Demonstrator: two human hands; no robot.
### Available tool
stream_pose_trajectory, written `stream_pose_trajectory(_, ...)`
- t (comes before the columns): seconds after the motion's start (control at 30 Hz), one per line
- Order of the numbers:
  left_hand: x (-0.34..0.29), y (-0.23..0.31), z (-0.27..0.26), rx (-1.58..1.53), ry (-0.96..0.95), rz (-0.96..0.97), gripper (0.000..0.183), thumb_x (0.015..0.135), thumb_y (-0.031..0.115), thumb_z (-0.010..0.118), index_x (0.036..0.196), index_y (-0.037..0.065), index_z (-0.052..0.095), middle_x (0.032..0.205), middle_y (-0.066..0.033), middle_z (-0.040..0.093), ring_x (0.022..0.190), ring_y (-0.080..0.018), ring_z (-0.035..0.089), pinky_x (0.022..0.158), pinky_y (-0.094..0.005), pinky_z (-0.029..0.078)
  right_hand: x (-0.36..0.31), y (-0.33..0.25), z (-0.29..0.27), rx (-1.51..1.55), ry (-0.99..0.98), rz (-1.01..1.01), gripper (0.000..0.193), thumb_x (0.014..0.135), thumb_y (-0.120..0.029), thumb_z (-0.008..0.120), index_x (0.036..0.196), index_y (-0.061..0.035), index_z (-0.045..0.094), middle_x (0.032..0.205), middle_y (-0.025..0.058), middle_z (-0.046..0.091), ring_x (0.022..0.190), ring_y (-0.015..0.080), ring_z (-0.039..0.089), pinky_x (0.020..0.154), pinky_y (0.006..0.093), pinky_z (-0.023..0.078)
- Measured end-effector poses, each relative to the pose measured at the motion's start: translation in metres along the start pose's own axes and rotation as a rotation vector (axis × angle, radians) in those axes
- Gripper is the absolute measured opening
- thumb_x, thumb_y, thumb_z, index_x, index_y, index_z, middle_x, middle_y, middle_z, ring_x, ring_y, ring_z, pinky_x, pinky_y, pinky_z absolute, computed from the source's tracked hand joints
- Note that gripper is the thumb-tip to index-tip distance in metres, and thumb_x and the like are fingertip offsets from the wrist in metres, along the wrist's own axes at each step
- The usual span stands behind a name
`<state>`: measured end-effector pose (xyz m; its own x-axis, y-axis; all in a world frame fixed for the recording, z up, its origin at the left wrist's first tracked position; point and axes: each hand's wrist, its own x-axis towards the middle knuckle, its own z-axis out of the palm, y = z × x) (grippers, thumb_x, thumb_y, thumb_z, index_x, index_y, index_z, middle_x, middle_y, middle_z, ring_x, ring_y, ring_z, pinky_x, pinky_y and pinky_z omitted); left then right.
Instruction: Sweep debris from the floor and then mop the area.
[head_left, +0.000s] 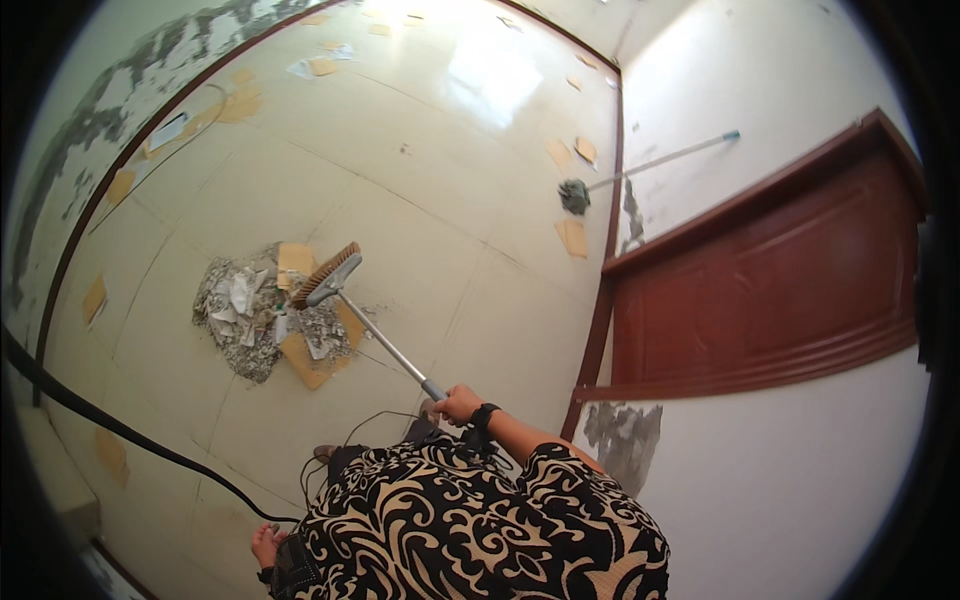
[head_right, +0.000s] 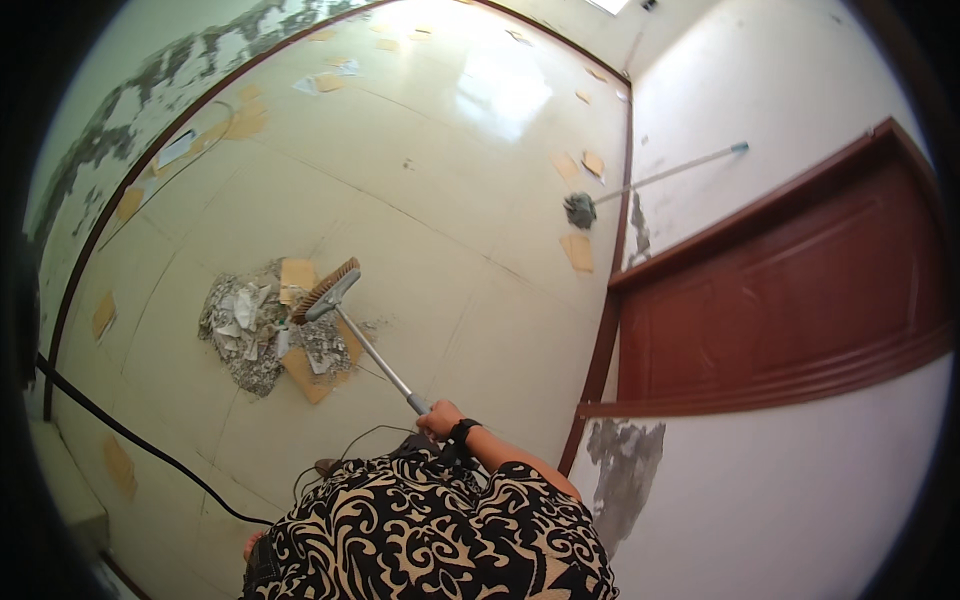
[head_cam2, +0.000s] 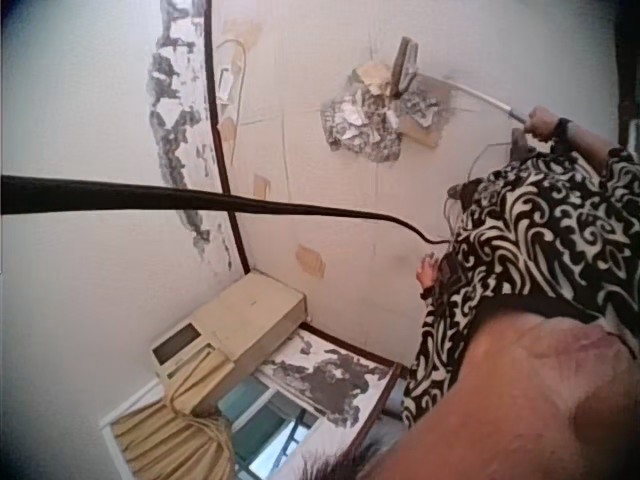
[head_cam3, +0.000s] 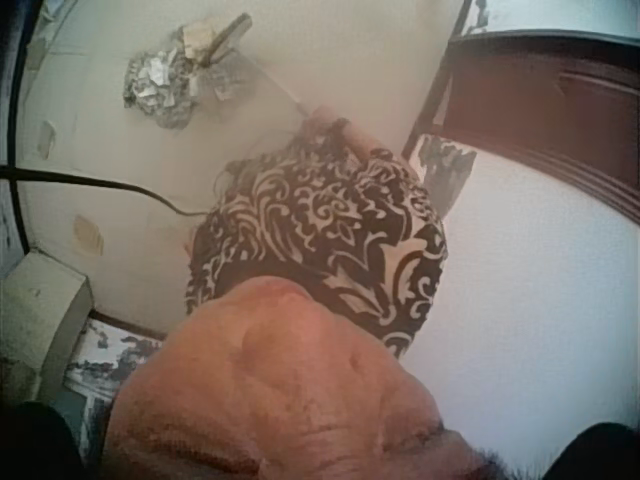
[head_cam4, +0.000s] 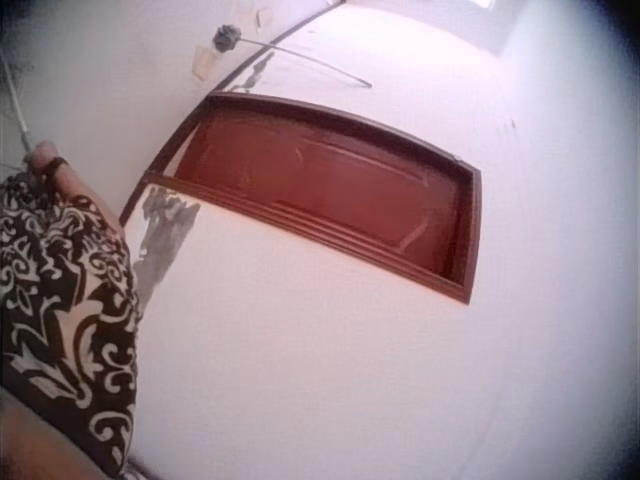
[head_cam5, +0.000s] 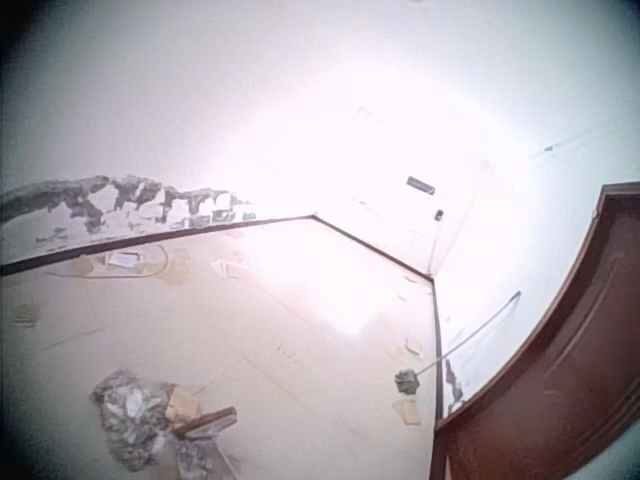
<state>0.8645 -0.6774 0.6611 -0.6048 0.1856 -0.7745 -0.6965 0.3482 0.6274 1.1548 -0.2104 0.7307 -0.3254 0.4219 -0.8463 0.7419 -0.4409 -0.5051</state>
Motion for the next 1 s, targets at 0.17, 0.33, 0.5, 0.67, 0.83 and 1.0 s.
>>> stream_pose_trajectory(0.17,-0.009,-0.021,0.090,0.165,-0.226,0.054,0.022,0.077,0.007,0.049,0.096,-0.004,0.049,0.090,-0.0163,0.056,0.079,-0.0227,0.056,0.068,-0.0306,0.048,-0.002,0.095,-0.111,-0.066,0.098,-0.141,0.017,0.064,-0.015,0.058,0.061,0.0023,0.058,0.052,0.0107,0.055,0.042,0.0182,0.052,0.040,0.0279,0.041)
stream_pose_trajectory(0.33,0.003,-0.007,0.228,0.455,-0.301,-0.022,0.026,0.077,0.011,0.053,0.099,-0.003,0.050,0.092,-0.0143,0.057,0.077,-0.0195,0.057,0.069,-0.0266,0.046,-0.028,0.183,-0.205,-0.022,0.274,0.060,0.025,0.061,-0.020,0.059,0.064,0.0045,0.058,0.055,0.0168,0.056,0.047,0.0237,0.056,0.049,0.0317,0.046)
stream_pose_trajectory(0.5,0.011,0.041,0.360,0.600,-0.457,-0.005,0.027,0.079,0.012,0.051,0.102,-0.001,0.047,0.093,-0.0144,0.056,0.074,-0.0216,0.058,0.067,-0.0296,0.048,-0.075,0.245,-0.281,-0.125,0.351,0.175,0.019,0.061,-0.015,0.056,0.064,0.0032,0.058,0.054,0.0143,0.057,0.047,0.0213,0.057,0.050,0.0324,0.047)
stream_pose_trajectory(0.67,0.014,0.095,0.452,0.806,-0.573,0.105,0.026,0.079,0.011,0.049,0.103,0.001,0.046,0.093,-0.0140,0.056,0.070,-0.0242,0.059,0.061,-0.0342,0.050,-0.096,0.309,-0.355,-0.399,0.508,0.299,0.019,0.060,-0.011,0.053,0.074,0.0000,0.060,0.075,0.0190,0.059,0.073,0.0310,0.058,0.067,0.0372,0.046)
stream_pose_trajectory(0.83,0.020,0.095,0.567,1.003,-0.726,0.091,0.025,0.078,0.011,0.048,0.101,0.002,0.046,0.092,-0.0130,0.057,0.067,-0.0230,0.059,0.057,-0.0318,0.050,-0.133,0.384,-0.443,-0.613,0.620,0.350,0.014,0.058,-0.011,0.056,0.067,-0.0024,0.061,0.074,0.0180,0.058,0.072,0.0311,0.057,0.066,0.0380,0.046)
stream_pose_trajectory(1.0,-0.002,0.095,0.696,0.967,-0.736,0.044,0.022,0.078,0.012,0.049,0.099,0.005,0.047,0.089,-0.0099,0.058,0.065,-0.0191,0.058,0.052,-0.0271,0.049,-0.166,0.402,-0.498,-0.696,0.490,0.502,0.012,0.060,-0.009,0.055,0.068,-0.0024,0.061,0.077,0.0158,0.059,0.075,0.0292,0.057,0.066,0.0366,0.046)
